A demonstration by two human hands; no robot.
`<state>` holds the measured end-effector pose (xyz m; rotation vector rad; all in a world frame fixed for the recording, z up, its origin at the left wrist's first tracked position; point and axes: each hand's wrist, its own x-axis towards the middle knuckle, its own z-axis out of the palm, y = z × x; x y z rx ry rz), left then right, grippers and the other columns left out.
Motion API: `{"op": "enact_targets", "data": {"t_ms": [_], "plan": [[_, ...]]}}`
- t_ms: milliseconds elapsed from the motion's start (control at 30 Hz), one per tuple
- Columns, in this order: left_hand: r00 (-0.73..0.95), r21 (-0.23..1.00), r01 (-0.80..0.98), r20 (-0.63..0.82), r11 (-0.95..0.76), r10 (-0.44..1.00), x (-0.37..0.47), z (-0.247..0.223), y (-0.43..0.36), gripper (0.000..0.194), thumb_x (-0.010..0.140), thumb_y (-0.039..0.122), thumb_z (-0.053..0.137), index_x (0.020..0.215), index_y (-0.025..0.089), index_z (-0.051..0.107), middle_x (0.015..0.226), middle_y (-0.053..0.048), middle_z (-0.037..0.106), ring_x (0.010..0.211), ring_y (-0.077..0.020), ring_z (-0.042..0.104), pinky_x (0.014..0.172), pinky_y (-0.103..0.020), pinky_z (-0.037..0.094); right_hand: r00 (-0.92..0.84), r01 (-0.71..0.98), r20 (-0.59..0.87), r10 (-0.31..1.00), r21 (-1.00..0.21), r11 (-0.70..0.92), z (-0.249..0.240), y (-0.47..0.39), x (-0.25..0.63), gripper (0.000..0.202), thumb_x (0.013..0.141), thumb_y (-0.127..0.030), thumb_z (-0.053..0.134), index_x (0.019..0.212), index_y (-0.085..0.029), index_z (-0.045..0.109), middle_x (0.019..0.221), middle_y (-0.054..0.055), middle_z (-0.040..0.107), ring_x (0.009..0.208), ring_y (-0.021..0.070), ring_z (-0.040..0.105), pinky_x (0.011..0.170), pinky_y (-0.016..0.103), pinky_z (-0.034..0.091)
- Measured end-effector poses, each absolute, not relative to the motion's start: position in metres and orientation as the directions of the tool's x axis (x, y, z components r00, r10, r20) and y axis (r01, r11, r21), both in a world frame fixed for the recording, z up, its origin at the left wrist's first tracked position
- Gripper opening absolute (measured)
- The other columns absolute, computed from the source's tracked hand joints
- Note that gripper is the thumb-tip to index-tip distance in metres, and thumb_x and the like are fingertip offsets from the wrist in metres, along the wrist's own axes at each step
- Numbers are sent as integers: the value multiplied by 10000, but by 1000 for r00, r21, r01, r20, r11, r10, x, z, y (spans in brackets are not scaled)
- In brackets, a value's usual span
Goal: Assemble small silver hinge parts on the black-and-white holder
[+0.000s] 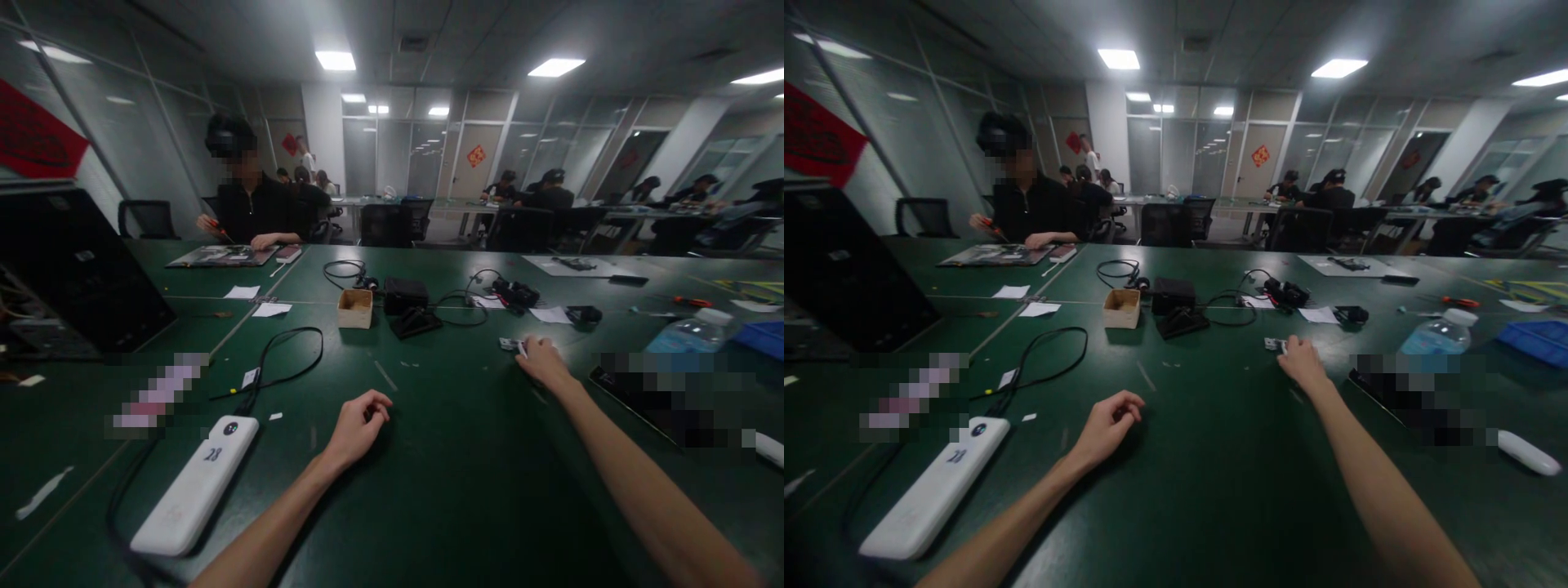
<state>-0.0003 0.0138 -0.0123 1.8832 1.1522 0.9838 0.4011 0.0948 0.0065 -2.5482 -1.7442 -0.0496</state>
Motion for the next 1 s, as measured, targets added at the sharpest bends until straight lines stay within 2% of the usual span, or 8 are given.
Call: {"op": "enact_targets", "data": {"t_ms": [133, 200, 300, 367, 533, 733, 900, 1000], "plan": [[331, 844, 397, 235, -361, 914, -1, -11, 13, 234, 756, 102, 444, 880, 154, 635, 694, 7, 644, 619, -124, 563, 597, -219, 404, 398, 915, 92, 913, 29, -402, 3, 112, 417, 379, 875, -232, 407, 1240, -141, 455, 1211, 185, 425, 1099, 342, 465, 775, 398, 431], [334, 842, 402, 233, -361, 913, -1, -10, 13, 236, 756, 96, 445, 881, 157, 635, 696, 8, 646, 623, -124, 569, 601, -219, 409, 367, 927, 78, 927, 55, -372, 0, 119, 421, 370, 865, -177, 401, 1226, -176, 488, 1222, 166, 430, 1104, 334, 458, 774, 394, 432], [332, 843, 403, 229, -357, 915, 0, -9, 13, 243, 745, 81, 444, 877, 155, 634, 694, 10, 646, 629, -123, 577, 605, -217, 414, 309, 946, 51, 950, 88, -312, -5, 125, 427, 347, 844, -153, 437, 1173, -167, 543, 1205, 169, 451, 1092, 317, 457, 787, 382, 428], [332, 845, 399, 229, -356, 915, 0, -9, 13, 250, 737, 70, 443, 874, 153, 636, 691, 11, 647, 631, -122, 581, 606, -216, 415, 281, 954, 49, 958, 99, -284, -6, 126, 431, 359, 857, -157, 415, 1199, -161, 528, 1218, 171, 445, 1099, 315, 445, 804, 383, 420], [332, 854, 386, 225, -350, 916, 1, -10, 12, 263, 719, 47, 449, 862, 150, 644, 683, 15, 653, 633, -117, 590, 604, -207, 418, 260, 960, 42, 965, 96, -263, -6, 126, 436, 434, 908, -186, 298, 1327, -151, 407, 1276, 189, 401, 1129, 341, 407, 814, 415, 409], [331, 848, 395, 227, -353, 916, 0, -10, 11, 265, 729, 38, 453, 873, 147, 648, 686, 15, 659, 639, -115, 593, 615, -204, 421, 313, 947, -16, 950, 78, -311, -5, 133, 432, 424, 893, -201, 334, 1289, -218, 485, 1264, 187, 403, 1156, 374, 380, 803, 454, 406], [343, 850, 397, 213, -347, 915, 1, -8, 10, 274, 727, 31, 449, 874, 141, 652, 693, 8, 658, 643, -116, 592, 624, -206, 430, 332, 942, 32, 943, 46, -334, -7, 128, 427, 465, 907, -201, 273, 1358, -187, 388, 1272, 227, 360, 1155, 390, 362, 815, 450, 389], [352, 854, 395, 201, -340, 914, 0, -7, 9, 282, 725, 28, 450, 888, 137, 652, 703, 4, 661, 636, -116, 587, 623, -207, 435, 330, 943, 32, 943, 32, -331, -8, 127, 427, 446, 903, -211, 280, 1322, -180, 431, 1254, 231, 358, 1151, 400, 356, 807, 451, 385]]}}
